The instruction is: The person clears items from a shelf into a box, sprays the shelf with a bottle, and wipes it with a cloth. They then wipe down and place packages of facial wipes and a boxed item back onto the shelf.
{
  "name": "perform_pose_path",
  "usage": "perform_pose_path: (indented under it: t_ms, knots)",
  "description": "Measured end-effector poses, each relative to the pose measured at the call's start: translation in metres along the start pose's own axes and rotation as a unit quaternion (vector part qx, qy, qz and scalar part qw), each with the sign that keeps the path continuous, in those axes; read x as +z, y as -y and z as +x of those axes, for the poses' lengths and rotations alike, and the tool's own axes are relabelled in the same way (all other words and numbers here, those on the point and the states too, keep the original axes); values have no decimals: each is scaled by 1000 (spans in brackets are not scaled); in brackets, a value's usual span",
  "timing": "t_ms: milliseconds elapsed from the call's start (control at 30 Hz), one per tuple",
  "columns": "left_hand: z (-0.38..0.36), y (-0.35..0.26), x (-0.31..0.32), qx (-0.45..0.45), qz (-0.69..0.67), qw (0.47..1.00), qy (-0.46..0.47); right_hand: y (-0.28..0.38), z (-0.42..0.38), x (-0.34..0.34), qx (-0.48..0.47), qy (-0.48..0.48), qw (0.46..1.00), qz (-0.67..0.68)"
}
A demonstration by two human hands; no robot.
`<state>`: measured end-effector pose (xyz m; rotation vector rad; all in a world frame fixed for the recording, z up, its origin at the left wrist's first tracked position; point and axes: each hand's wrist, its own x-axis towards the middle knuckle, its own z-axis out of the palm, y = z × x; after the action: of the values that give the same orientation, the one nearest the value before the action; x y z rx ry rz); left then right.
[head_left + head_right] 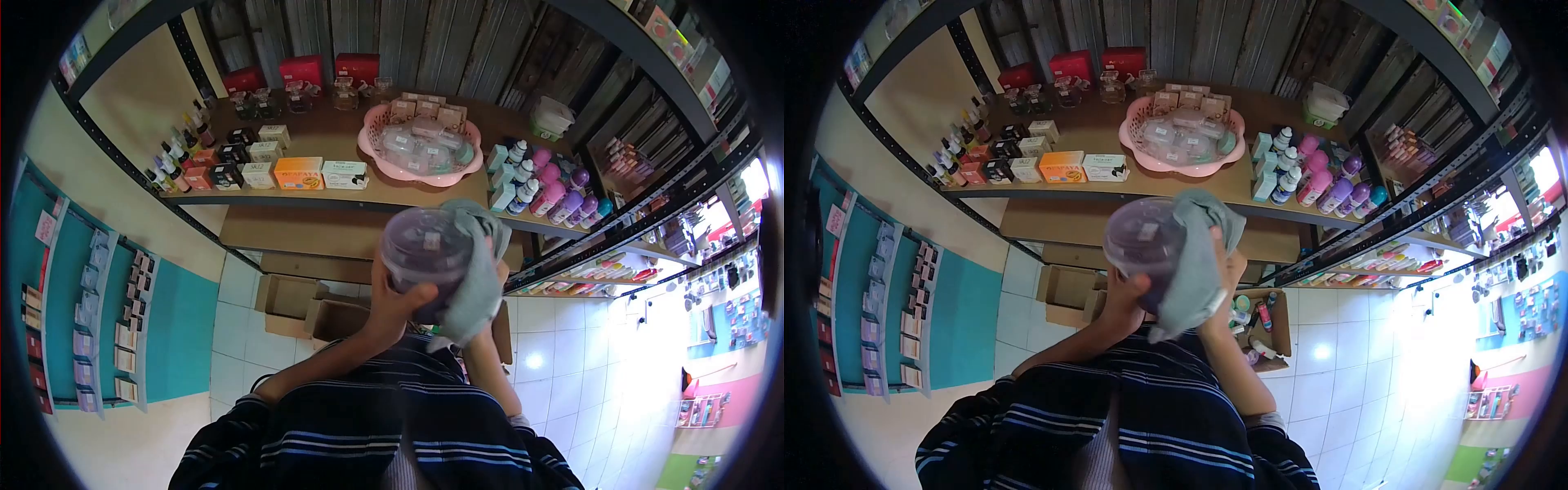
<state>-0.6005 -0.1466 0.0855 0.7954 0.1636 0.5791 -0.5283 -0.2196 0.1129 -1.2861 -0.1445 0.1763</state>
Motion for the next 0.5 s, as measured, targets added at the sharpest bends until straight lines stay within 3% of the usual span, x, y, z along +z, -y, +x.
perform_pose_path:
  t_ms: [33,167,267,333,433,500]
  knots:
    - [0,0,-1,0,0,1000,0,0,-2,0,23,-13,999,18]
    - [0,-4,-1,-25,-3,999,24,-5,-11,-12,-76,54,996,-12]
    - [3,-1,-3,-46,-29,997,46,3,-8,-14,-101,14,995,-8]
    - [4,1,-4,-56,-53,995,57,27,3,-8,-45,-54,995,69]
    - [3,-2,0,-80,10,995,66,44,20,-21,-84,-43,992,79]
    - [5,-12,11,-21,130,984,123,57,32,-32,-126,-38,990,52]
